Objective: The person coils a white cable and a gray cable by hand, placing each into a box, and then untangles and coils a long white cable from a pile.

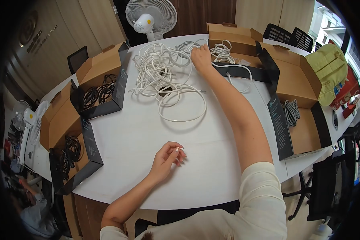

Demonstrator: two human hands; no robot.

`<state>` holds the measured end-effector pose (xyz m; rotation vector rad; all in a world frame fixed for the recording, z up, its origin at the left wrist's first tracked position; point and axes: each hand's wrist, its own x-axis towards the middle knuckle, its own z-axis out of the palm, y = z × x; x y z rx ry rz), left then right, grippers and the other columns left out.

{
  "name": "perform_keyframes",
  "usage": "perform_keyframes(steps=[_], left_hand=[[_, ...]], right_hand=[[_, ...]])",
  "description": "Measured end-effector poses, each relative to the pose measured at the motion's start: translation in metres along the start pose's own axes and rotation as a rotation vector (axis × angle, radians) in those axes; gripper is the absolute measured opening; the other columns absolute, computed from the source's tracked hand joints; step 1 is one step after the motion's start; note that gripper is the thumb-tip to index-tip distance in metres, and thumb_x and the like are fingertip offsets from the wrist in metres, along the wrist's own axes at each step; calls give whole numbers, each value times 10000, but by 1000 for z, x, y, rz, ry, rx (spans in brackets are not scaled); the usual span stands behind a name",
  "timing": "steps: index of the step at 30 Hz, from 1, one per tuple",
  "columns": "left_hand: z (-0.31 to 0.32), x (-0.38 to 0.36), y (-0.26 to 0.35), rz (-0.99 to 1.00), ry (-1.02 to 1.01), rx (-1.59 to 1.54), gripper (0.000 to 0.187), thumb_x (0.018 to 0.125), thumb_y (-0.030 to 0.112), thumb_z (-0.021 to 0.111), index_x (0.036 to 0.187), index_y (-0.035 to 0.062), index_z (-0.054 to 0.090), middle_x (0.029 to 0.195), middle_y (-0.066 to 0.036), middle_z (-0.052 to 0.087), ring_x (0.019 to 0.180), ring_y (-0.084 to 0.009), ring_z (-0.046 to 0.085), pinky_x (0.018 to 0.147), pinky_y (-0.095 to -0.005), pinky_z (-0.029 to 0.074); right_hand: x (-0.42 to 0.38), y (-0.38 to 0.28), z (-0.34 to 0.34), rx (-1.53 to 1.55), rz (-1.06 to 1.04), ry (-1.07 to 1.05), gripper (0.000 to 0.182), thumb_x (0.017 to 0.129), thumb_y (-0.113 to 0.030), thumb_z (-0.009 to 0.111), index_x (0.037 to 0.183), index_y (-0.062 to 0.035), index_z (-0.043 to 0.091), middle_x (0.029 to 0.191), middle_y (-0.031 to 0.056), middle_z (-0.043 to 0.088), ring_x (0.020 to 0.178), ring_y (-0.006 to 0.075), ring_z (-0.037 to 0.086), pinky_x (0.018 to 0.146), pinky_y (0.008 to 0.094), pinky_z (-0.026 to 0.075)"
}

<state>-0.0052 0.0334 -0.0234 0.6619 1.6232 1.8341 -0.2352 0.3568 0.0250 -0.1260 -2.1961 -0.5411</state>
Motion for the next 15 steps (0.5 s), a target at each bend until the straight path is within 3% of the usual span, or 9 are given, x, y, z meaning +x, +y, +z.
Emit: perform_keyframes(steps=[4,5,8,9,12,13,15], left_hand=[[0,0,1,2,-3,1,171,953,145,422,1046,24,499,860,-56,608,706,-71,522,619,-217,442],[0,-1,1,0,-3,3,172,953,146,422,1048,25,498,862,-56,608,706,-71,522,619,-217,442],[0,0,1,3,-2,13,174,952,153,423,1055,32,494,869,-57,607,711,-76,530,615,-222,448],[0,0,1,8,-1,19,176,951,158,423,1058,37,491,871,-58,606,717,-83,538,613,-227,454],[0,0,-2,21,-5,22,179,950,165,426,1066,44,488,878,-61,605,725,-91,546,609,-234,464],[0,1,-2,28,-8,21,180,949,167,428,1069,45,487,880,-62,605,726,-92,547,608,-234,466],[0,0,-1,24,-2,7,174,947,156,432,1060,37,492,877,-58,608,720,-78,539,609,-224,455]], right_hand=[[-6,5,-21,167,-46,-108,147,737,-146,552,719,-25,634,662,124,640,721,259,617,871,372,383],[-8,7,-28,256,-3,-156,213,714,-236,595,717,-30,650,655,120,638,745,265,623,869,369,389],[-8,20,-59,370,99,-405,283,695,-320,619,622,-50,657,628,120,640,706,261,637,788,351,446],[2,33,-82,616,189,-751,334,686,-370,636,584,-52,662,576,98,629,599,210,622,635,305,473],[-2,59,-111,835,236,-889,352,671,-386,654,586,-45,675,542,61,608,520,137,565,539,259,445],[-5,61,-126,906,302,-881,365,680,-396,659,610,-38,679,511,15,565,495,94,489,515,230,383],[-11,70,-152,1011,354,-883,369,726,-389,650,639,-32,672,493,4,528,460,70,443,477,226,334]])
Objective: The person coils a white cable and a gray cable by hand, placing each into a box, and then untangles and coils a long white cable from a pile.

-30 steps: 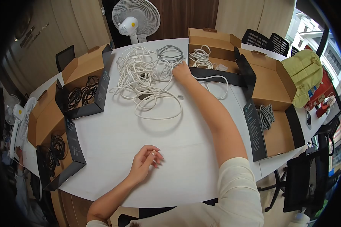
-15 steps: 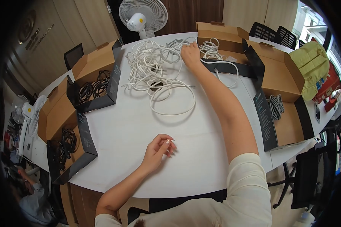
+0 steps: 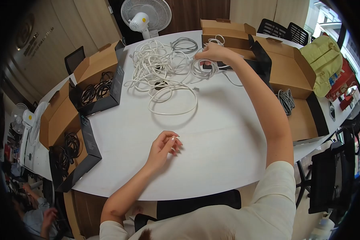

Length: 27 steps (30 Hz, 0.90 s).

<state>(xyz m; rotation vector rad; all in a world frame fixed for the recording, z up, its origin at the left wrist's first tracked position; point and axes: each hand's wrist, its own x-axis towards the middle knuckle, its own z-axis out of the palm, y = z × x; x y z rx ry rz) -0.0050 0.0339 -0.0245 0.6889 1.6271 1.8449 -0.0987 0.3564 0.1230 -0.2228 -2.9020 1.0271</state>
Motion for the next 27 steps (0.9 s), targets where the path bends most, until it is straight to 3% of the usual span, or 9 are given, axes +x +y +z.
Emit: perform_keyframes(steps=[5,6,11,13,15,17,22,25,27], left_hand=[[-1,-1,-1,0,-12,1,206,919,138,489,1098,35,488,953,-67,606,777,-84,555,623,-226,463],[-2,-1,-1,20,-23,15,242,907,131,512,1127,36,481,994,-74,600,801,-89,558,637,-232,472],[2,-5,3,168,-136,-108,494,846,100,607,1288,39,395,1200,-108,525,954,-126,553,742,-272,504],[6,-7,2,210,-153,-195,569,835,94,625,1332,38,353,1250,-114,494,1020,-139,541,783,-286,506],[3,-6,-5,135,-71,-248,493,873,147,590,1309,27,392,1233,-96,537,1032,-141,561,797,-269,498],[1,-5,0,-42,39,-267,449,894,179,566,1292,28,421,1218,-87,561,1011,-136,579,794,-252,495],[-8,-1,2,-15,198,-235,374,916,262,529,1193,13,496,1124,-83,624,901,-128,628,705,-217,498],[-9,-1,6,-61,242,-203,389,914,280,533,1201,21,492,1127,-84,623,893,-125,628,685,-218,497],[-8,-2,8,-78,235,-185,395,906,270,551,1215,33,481,1120,-82,624,892,-128,628,691,-224,497]], right_hand=[[-68,-3,5,462,-12,55,378,837,-382,583,757,-15,627,500,-42,450,459,45,396,513,201,328],[-95,-19,14,767,-13,43,347,885,-354,526,795,-24,585,500,-46,432,502,54,414,562,192,342],[-153,-3,86,1529,32,-220,406,955,-386,367,809,-63,564,463,-46,308,575,124,362,697,267,377],[-165,-10,115,1587,63,-304,430,960,-402,352,839,-48,562,501,-22,345,628,135,399,757,298,402],[-167,-5,144,1687,42,-520,379,957,-372,387,939,-30,548,689,28,532,742,153,508,806,308,405],[-169,-7,153,1513,79,-429,363,946,-345,435,1018,-10,554,838,45,581,828,150,537,829,306,413],[-166,0,159,1103,-2,-219,402,835,-169,647,1178,8,534,1043,57,609,991,125,545,878,286,429],[-166,0,157,1098,-32,-199,410,807,-138,676,1165,12,542,1052,66,608,966,123,551,856,278,440],[-168,-3,154,975,-72,-170,409,762,-120,714,1118,21,572,985,70,624,797,98,585,702,237,481]])
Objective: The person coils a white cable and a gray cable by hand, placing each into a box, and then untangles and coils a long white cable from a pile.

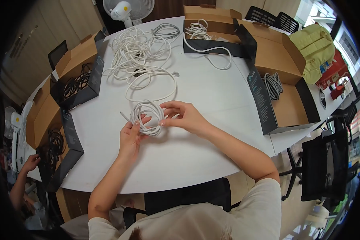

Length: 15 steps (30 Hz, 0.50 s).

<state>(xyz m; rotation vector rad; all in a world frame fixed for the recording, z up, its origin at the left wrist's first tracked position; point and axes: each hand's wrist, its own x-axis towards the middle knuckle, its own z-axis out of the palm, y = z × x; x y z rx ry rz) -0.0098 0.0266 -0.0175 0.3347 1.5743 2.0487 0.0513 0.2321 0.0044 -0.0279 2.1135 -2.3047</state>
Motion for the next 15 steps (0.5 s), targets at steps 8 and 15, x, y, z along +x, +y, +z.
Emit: perform_keyframes(steps=[8,15], left_hand=[[13,-6,-5,26,-204,116,377,862,57,550,1226,21,459,1246,-121,522,1000,-169,582,786,-296,506],[10,-6,-4,-9,-240,143,215,869,36,541,1082,8,550,1107,-84,595,931,-119,581,737,-250,499]], right_hand=[[8,-28,-27,-210,-165,236,354,766,-60,684,1083,48,570,858,58,620,523,56,554,428,189,426],[123,-98,-198,-503,-409,761,297,763,-90,629,1001,87,607,675,84,639,531,91,597,484,215,483]])
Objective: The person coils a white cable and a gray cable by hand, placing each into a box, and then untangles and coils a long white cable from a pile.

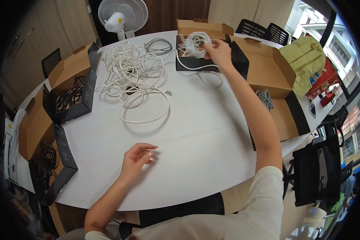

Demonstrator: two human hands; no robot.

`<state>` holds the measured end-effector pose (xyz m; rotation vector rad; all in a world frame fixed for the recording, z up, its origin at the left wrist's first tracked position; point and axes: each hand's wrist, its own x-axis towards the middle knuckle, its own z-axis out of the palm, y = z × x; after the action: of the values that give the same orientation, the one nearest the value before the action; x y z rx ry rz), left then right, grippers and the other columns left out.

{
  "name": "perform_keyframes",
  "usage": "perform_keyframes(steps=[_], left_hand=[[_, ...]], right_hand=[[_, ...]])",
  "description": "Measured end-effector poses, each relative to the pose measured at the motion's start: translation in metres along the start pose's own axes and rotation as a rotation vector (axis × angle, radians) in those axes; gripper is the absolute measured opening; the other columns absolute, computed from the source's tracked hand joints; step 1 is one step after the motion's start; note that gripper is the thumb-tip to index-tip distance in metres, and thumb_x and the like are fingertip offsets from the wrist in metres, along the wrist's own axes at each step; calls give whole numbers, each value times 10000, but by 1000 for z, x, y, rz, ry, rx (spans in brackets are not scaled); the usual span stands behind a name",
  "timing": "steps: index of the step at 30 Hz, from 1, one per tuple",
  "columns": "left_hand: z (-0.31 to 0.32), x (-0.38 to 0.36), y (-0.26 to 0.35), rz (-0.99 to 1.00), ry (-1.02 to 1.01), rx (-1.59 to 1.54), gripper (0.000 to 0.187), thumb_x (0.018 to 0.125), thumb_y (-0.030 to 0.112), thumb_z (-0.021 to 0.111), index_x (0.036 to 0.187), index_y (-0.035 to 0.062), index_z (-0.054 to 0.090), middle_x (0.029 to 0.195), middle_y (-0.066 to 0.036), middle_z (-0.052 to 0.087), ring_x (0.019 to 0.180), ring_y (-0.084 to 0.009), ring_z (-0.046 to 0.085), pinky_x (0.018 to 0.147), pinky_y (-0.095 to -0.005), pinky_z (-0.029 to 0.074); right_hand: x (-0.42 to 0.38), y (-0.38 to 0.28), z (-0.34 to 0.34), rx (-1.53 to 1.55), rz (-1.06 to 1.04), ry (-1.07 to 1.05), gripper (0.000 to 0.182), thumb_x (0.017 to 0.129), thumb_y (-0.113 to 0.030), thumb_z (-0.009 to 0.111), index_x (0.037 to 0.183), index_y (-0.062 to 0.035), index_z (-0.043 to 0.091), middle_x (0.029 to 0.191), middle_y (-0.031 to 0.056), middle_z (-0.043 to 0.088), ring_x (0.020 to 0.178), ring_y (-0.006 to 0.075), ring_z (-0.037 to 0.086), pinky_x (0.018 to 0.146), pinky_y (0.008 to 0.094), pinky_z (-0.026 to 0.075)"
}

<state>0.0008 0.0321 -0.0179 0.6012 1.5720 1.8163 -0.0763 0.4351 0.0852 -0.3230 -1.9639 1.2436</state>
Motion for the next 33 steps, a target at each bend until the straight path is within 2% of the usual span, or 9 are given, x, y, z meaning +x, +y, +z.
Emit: perform_keyframes(steps=[7,9,13,18,21,22,25,29,33], left_hand=[[-7,5,-6,-25,-80,-39,176,898,69,516,1059,9,551,1048,-78,607,888,-116,590,724,-245,504],[-9,5,-7,-35,-88,-65,177,900,73,517,1060,7,549,1047,-79,606,878,-115,592,721,-244,507],[-11,6,-9,-67,-93,-82,172,906,76,512,1053,-2,555,1025,-77,609,862,-104,593,714,-237,511],[-10,6,-5,-125,-95,-55,171,910,67,503,1054,-12,550,1020,-92,621,826,-113,601,699,-244,508],[-10,5,-5,-114,-97,-57,167,910,67,503,1046,-15,553,1019,-93,621,815,-111,598,698,-244,510],[-10,5,-5,-119,-98,-58,168,911,75,507,1044,-15,555,1011,-86,621,813,-106,597,695,-241,510],[-11,7,-7,-118,-105,-55,173,911,91,514,1041,-13,560,992,-73,622,808,-96,595,687,-236,511],[-11,7,-7,-109,-110,-55,167,912,79,506,1038,-17,558,1004,-87,619,807,-105,594,685,-244,518],[-10,8,-6,-113,-115,-33,163,911,72,503,1037,-16,558,1005,-92,621,796,-109,593,683,-249,521]], right_hand=[[104,107,0,-434,293,406,208,768,-114,648,805,87,610,673,154,636,552,179,649,452,273,529],[135,150,2,-214,550,554,478,745,-89,701,1095,77,421,838,179,637,575,238,661,446,313,549],[145,158,13,-329,629,630,686,739,-87,700,1261,65,282,939,179,625,592,233,665,463,277,564],[224,319,-4,-634,598,401,308,775,-130,667,1007,66,613,1017,156,633,760,237,668,558,303,567],[154,185,13,-295,541,378,249,819,-152,607,985,30,640,996,136,642,798,224,657,572,304,555],[160,198,9,-214,533,390,237,836,-168,570,992,-8,651,976,133,639,736,204,643,528,311,521],[186,250,-6,-935,577,168,260,828,-227,591,983,-29,658,856,109,644,686,199,629,526,324,498],[198,265,-9,-814,410,-102,323,839,-304,590,960,-15,669,709,88,643,620,203,620,587,309,490],[166,207,2,-720,327,147,345,848,-352,565,956,-44,676,841,144,668,773,266,647,693,354,497]])
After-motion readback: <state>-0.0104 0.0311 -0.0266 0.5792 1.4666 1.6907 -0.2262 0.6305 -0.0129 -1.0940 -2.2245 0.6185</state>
